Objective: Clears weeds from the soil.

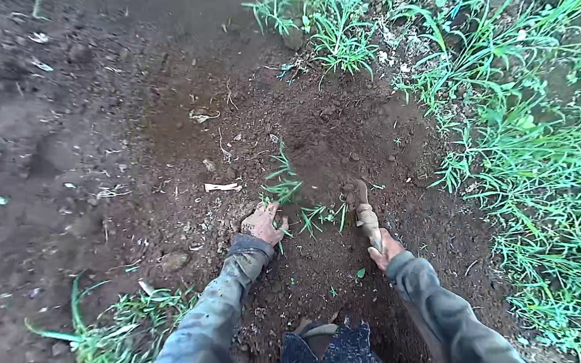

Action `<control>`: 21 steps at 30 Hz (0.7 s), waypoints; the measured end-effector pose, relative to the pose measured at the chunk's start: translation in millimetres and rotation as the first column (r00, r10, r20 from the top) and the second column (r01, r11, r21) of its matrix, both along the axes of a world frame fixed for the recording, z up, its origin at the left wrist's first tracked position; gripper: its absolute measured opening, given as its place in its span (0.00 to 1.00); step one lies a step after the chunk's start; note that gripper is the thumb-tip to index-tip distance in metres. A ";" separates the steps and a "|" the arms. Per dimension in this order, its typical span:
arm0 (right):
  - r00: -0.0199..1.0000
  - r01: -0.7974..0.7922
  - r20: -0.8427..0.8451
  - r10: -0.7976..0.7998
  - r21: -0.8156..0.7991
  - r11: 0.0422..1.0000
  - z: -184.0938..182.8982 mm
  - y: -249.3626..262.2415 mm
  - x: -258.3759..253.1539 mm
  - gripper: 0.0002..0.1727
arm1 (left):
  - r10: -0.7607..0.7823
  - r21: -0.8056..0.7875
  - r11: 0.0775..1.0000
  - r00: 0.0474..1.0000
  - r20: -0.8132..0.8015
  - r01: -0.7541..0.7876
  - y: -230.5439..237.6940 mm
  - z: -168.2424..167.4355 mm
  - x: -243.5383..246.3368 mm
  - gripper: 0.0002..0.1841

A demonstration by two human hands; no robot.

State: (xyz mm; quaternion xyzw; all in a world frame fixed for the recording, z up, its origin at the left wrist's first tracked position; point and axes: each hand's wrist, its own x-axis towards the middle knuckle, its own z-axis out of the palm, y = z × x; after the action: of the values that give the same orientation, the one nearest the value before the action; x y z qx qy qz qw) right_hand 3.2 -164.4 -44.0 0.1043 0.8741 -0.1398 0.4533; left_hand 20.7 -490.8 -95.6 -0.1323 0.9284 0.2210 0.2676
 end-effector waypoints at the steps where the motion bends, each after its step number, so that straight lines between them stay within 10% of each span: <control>1: 1.000 -0.008 -0.027 0.008 0.027 1.000 16.9 18.4 -0.9 0.42 | -0.011 -0.006 1.000 1.000 0.009 0.011 2.4 0.7 -3.4 0.29; 5: 0.923 0.262 -0.283 -0.261 -0.035 0.964 37.4 36.3 -60.1 0.36 | -0.032 0.017 0.999 0.998 -0.058 0.033 6.4 5.4 -19.9 0.26; 8: 0.924 0.340 -0.145 -0.353 -0.106 0.934 11.4 -18.8 -52.5 0.37 | 0.072 0.050 0.997 0.974 -0.214 -0.062 6.0 19.7 -67.1 0.27; 14: 0.993 0.092 0.067 -0.094 0.032 0.995 3.4 21.2 52.0 0.43 | -0.148 -0.043 0.988 0.989 0.020 0.149 99.3 13.2 -93.2 0.66; 21: 0.930 0.303 -0.275 -0.245 0.192 0.934 85.3 126.9 85.0 0.41 | -0.543 0.172 0.838 0.820 0.178 0.518 213.4 27.7 -26.8 0.42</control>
State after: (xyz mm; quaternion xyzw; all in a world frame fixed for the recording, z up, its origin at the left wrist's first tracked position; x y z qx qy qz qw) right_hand 88.2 -37.5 41.4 0.2597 0.9106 -0.1112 0.3018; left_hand -6.0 -277.4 -67.9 0.1237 0.8787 0.1750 0.4266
